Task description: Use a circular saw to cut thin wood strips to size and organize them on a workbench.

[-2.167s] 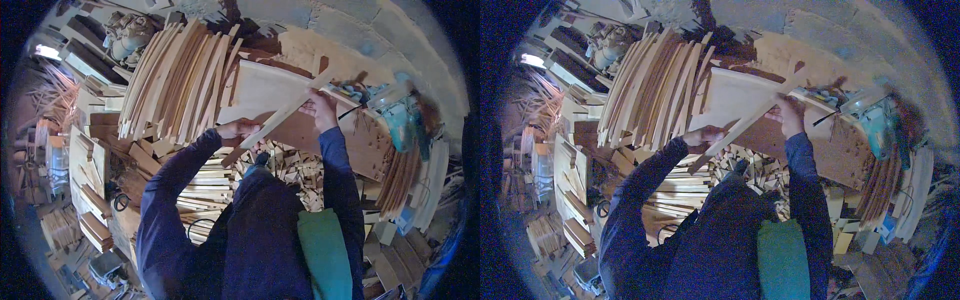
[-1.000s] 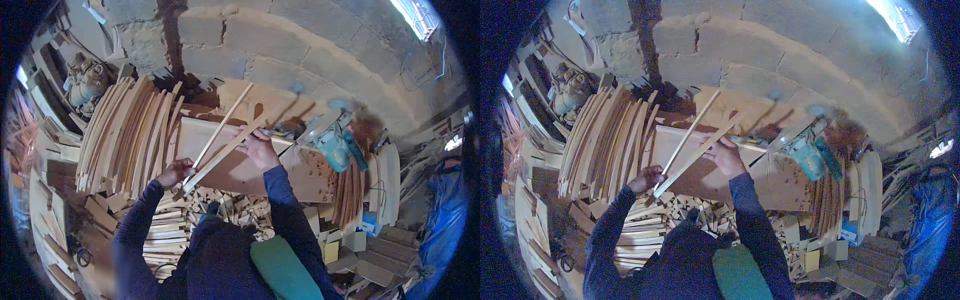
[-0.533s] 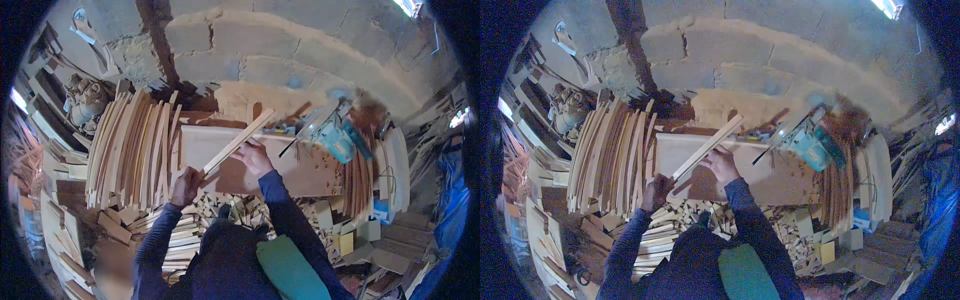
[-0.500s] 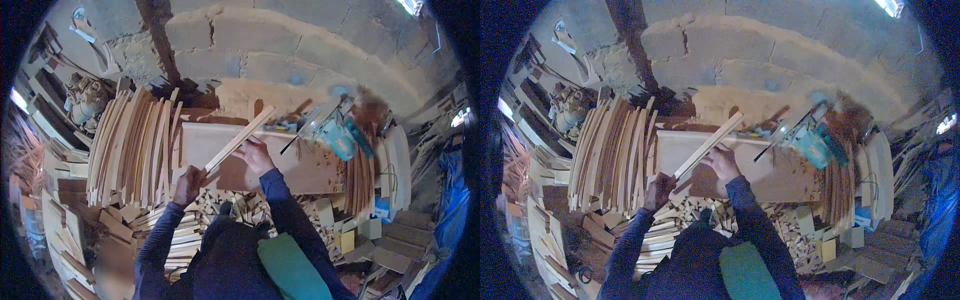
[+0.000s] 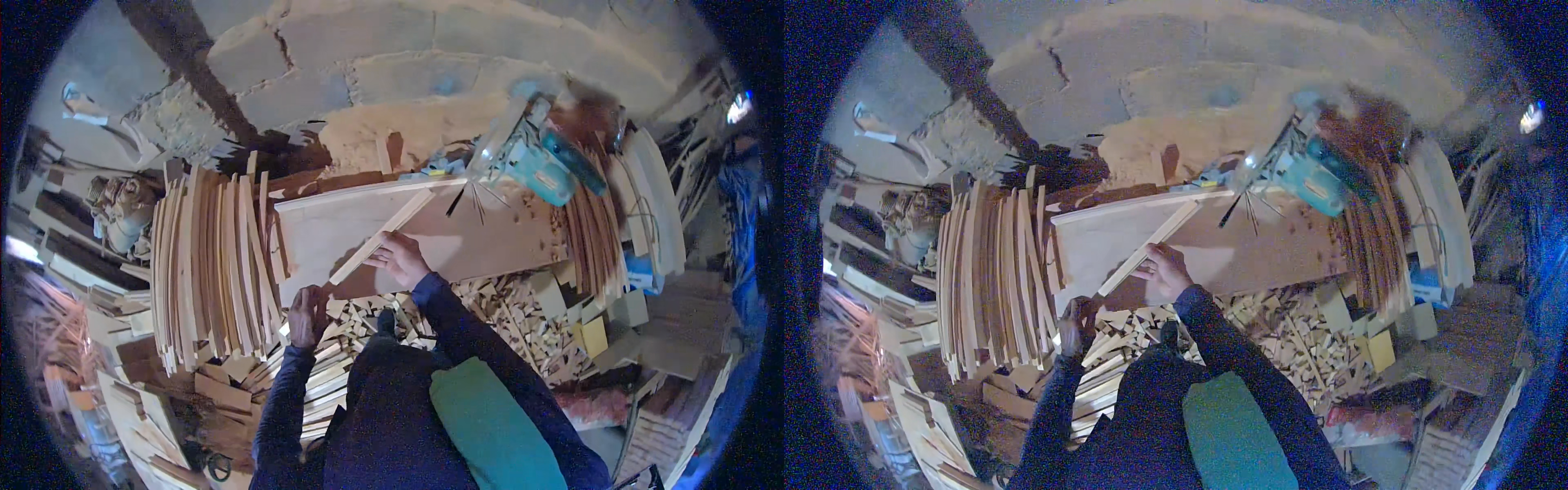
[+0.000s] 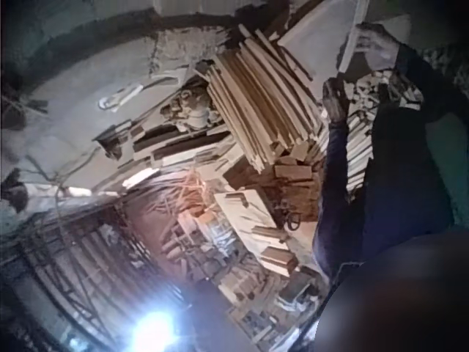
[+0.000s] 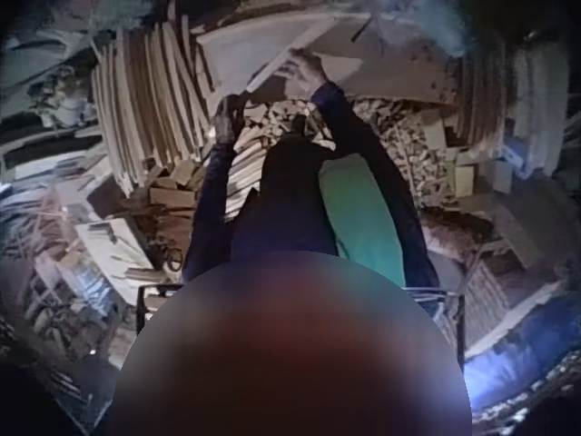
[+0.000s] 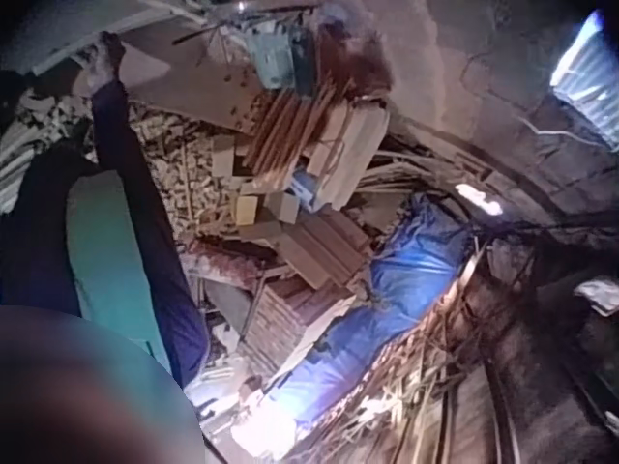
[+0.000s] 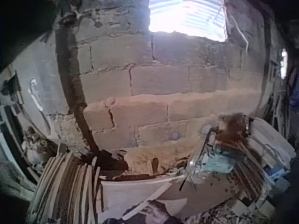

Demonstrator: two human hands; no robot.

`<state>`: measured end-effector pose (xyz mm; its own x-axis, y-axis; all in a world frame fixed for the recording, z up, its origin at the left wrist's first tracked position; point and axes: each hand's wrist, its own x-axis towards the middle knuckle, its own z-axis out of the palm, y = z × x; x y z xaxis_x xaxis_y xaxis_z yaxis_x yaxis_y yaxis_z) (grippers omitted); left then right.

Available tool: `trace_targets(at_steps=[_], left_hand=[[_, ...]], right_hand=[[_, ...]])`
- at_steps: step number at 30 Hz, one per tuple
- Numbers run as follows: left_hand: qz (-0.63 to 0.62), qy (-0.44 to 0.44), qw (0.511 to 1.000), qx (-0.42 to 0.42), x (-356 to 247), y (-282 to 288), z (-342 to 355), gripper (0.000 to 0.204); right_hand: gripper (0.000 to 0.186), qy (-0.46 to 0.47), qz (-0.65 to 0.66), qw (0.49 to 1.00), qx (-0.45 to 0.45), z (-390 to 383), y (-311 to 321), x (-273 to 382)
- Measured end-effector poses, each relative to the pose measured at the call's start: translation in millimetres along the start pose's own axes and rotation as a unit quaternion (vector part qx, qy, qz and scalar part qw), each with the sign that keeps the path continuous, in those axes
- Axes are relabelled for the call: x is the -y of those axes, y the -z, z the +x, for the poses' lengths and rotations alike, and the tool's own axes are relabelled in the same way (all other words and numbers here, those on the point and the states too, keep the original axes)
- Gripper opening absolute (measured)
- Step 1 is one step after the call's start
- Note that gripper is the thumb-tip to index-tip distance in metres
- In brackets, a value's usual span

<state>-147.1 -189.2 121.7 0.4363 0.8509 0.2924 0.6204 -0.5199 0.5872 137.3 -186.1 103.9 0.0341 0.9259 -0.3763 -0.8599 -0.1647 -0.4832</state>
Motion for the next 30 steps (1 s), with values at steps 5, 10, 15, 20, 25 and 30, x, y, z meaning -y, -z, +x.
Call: trace_targets(at_steps=[5, 10, 15, 20, 25, 30], left_hand=[[-0.024, 0.000, 1.000, -0.009, -7.0, -0.9, 2.8, 0.018], [-0.055, 0.015, 0.998, -0.007, -15.6, -0.7, 4.9, 0.020], [-0.062, -0.001, 0.998, -0.017, -12.9, -6.3, 8.4, 0.023], [-0.087, 0.015, 0.996, -0.004, -6.2, -9.6, 8.5, 0.024], [-0.084, 0.045, 0.995, 0.005, 8.1, -11.4, 11.1, 0.022], [-0.318, 0.129, 0.932, 0.119, 29.1, -11.9, 16.6, 0.025]], right_hand=[[0.018, 0.009, 0.014, 1.000, -0.019, -8.4, -1.8, -1.1], [0.018, 0.023, 0.006, 1.000, -0.009, -10.8, -3.0, 5.8], [0.019, 0.013, 0.004, 1.000, -0.021, -9.3, 3.8, 7.7], [0.022, 0.010, 0.029, 0.999, 0.027, -8.1, 9.6, 10.0], [0.026, 0.006, 0.007, 0.998, 0.068, -14.9, 12.1, 13.5], [0.027, 0.024, -0.006, 0.997, 0.072, -18.3, 21.7, 12.8]])
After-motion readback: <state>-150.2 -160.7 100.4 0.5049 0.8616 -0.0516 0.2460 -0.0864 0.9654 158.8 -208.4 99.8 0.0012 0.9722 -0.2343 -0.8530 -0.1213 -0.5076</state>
